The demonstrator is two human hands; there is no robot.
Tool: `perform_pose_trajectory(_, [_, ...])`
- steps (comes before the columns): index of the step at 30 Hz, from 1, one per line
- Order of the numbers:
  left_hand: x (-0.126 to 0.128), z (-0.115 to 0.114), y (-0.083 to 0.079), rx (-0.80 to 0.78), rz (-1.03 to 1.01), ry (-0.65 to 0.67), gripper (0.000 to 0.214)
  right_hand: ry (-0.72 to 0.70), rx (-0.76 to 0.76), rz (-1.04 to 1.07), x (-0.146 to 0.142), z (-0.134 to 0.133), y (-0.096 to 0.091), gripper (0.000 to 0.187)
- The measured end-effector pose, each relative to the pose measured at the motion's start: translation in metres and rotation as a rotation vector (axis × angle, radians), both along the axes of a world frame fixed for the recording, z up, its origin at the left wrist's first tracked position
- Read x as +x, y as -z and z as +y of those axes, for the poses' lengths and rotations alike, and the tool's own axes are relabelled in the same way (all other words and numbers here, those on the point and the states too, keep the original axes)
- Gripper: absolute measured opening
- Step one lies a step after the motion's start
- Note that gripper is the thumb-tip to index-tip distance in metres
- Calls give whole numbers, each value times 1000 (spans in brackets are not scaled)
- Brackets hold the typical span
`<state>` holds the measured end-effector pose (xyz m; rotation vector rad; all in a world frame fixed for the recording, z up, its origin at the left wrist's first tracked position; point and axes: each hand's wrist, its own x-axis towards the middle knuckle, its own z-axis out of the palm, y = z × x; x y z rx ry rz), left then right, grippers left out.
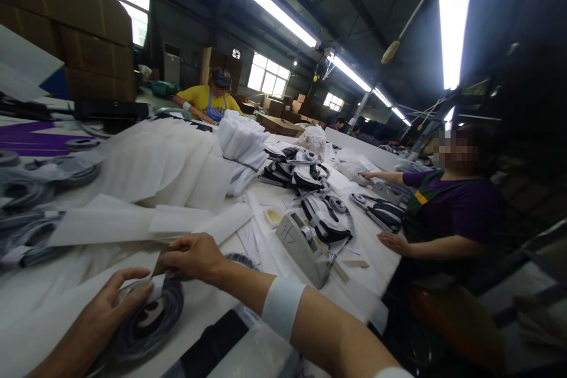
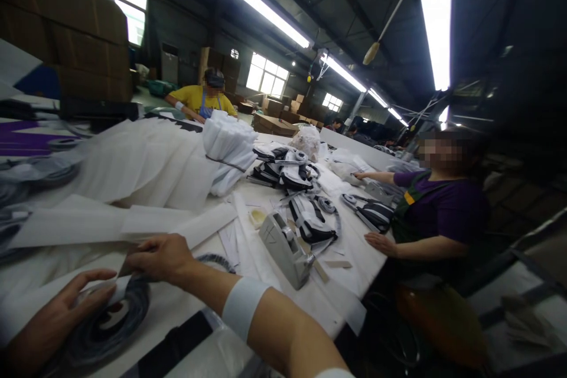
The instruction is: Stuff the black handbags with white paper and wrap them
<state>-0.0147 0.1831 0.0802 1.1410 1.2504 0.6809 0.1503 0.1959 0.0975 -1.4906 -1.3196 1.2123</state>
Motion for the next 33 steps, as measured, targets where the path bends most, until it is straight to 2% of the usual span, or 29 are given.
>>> perform_pose_trajectory(2, [2,-4,-5,28,-11,30,90,49,-17,-39,-2,0,-3,27])
perform_pose_trajectory(4, [1,-5,-3,54,-22,66,87,141,78,-194,-3,-3,-7,45])
perform_pose_trajectory(6, [-2,-3,1,81,-4,71,85,211,195,-319,-2,-9,-12,50])
perform_pose_trajectory(7, [-3,-2,3,101,12,62,84,190,234,-322,0,-12,-14,43])
perform_pose_trajectory(9, [-7,1,7,146,45,51,84,4,270,-249,3,-17,-17,31])
perform_pose_trajectory(11, [-10,3,10,180,51,51,84,-241,287,-205,5,-20,-17,32])
perform_pose_trajectory(13, [-12,5,13,190,32,64,84,-367,287,-235,7,-21,-16,40])
perform_pose_trajectory(16, [-15,7,18,184,4,86,81,-341,263,-247,7,-19,-14,46])
perform_pose_trajectory(20, [-16,10,24,173,20,75,74,-311,137,-328,9,-13,-16,58])
perform_pose_trajectory(23, [-14,7,25,233,4,51,62,-335,99,-283,11,-13,-17,48])
perform_pose_trajectory(25, [-13,0,20,301,-33,46,55,-304,143,-238,9,-18,-17,42])
perform_pose_trajectory(29, [-10,-11,10,331,-201,109,41,-232,262,-237,3,-25,-13,28])
perform_pose_trajectory(31, [-10,-12,10,314,-204,87,37,-191,361,-261,1,-27,-10,24])
perform_pose_trajectory(33, [-11,-13,12,307,-194,55,35,-173,536,-341,0,-30,-6,18])
